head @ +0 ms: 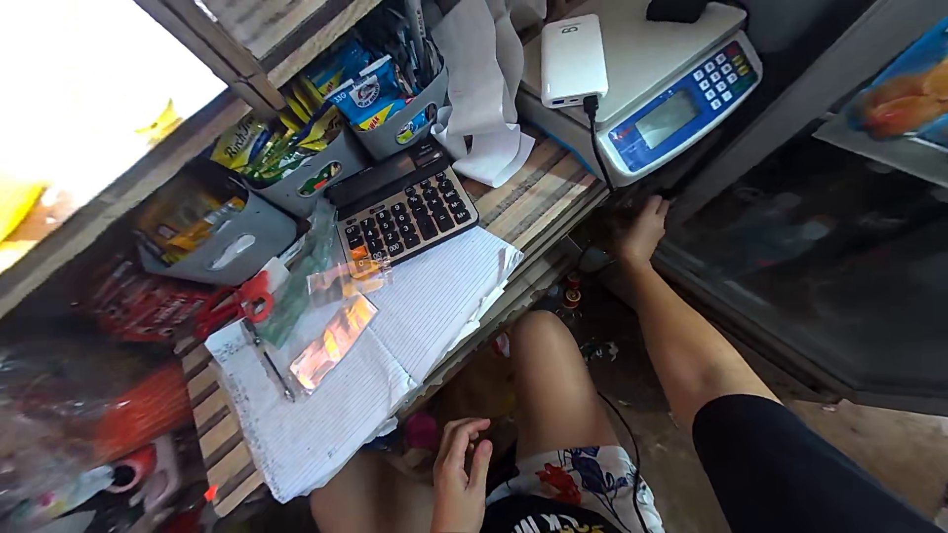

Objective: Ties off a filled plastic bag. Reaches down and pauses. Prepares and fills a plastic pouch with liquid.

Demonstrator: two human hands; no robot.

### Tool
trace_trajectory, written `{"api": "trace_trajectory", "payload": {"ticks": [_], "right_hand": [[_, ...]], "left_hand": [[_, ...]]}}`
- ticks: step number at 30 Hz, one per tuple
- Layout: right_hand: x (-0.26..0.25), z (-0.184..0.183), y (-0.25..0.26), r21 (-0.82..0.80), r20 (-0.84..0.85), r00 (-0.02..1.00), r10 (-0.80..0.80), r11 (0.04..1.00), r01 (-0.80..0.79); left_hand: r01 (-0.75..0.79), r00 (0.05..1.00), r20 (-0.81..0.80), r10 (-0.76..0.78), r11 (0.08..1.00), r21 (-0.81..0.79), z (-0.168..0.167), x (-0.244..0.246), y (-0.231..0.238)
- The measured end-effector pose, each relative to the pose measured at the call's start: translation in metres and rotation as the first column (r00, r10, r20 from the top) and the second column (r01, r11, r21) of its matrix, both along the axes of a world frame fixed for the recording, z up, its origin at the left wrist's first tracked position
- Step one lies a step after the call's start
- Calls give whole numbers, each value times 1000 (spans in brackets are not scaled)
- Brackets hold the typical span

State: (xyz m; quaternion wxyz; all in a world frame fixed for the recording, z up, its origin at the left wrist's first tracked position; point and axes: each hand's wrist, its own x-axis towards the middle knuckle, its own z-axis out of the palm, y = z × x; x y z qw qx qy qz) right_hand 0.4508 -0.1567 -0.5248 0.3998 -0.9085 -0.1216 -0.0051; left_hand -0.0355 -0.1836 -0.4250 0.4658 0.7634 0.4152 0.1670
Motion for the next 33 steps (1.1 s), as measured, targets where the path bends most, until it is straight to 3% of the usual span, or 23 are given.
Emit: {"api": "trace_trajectory", "payload": {"ticks": [5, 8, 11, 15, 18, 20, 24, 28, 30, 33], "right_hand": [[-6, 6, -4, -192, -155, 968, 197, 955, -225], [-6, 7, -5, -203, -164, 954, 251, 938, -282], [-7, 5, -17, -120, -126, 964, 232, 962, -247], [-45, 33, -40, 200, -6, 975, 221, 956, -215], [-95, 74, -60, 380, 211, 945, 251, 869, -316], [-127, 100, -67, 465, 342, 892, 296, 771, -434], [-177, 141, -67, 520, 443, 759, 477, 552, -651], [-219, 177, -66, 455, 487, 621, 614, 429, -780], [-235, 188, -66, 439, 485, 566, 667, 374, -817], [-254, 200, -58, 436, 419, 460, 783, 270, -858]], "left_hand": [[44, 998, 47, -44, 999, 13, 0, 1, -1], [54, 997, 47, -54, 998, 13, -2, -2, -3], [80, 991, 107, -82, 996, 25, 12, -8, 1], [116, 950, 259, -175, 967, 226, 93, -11, 30], [42, 983, 126, -132, 836, 547, 149, -9, 74], [30, 999, -13, -29, 741, 671, 160, -2, 119], [104, 984, -178, 12, 774, 625, 159, 35, 208], [231, 920, -391, -15, 828, 511, 164, 60, 247], [228, 922, -386, -16, 828, 512, 170, 61, 248], [156, 967, -256, -15, 828, 539, 175, 51, 243]]}}
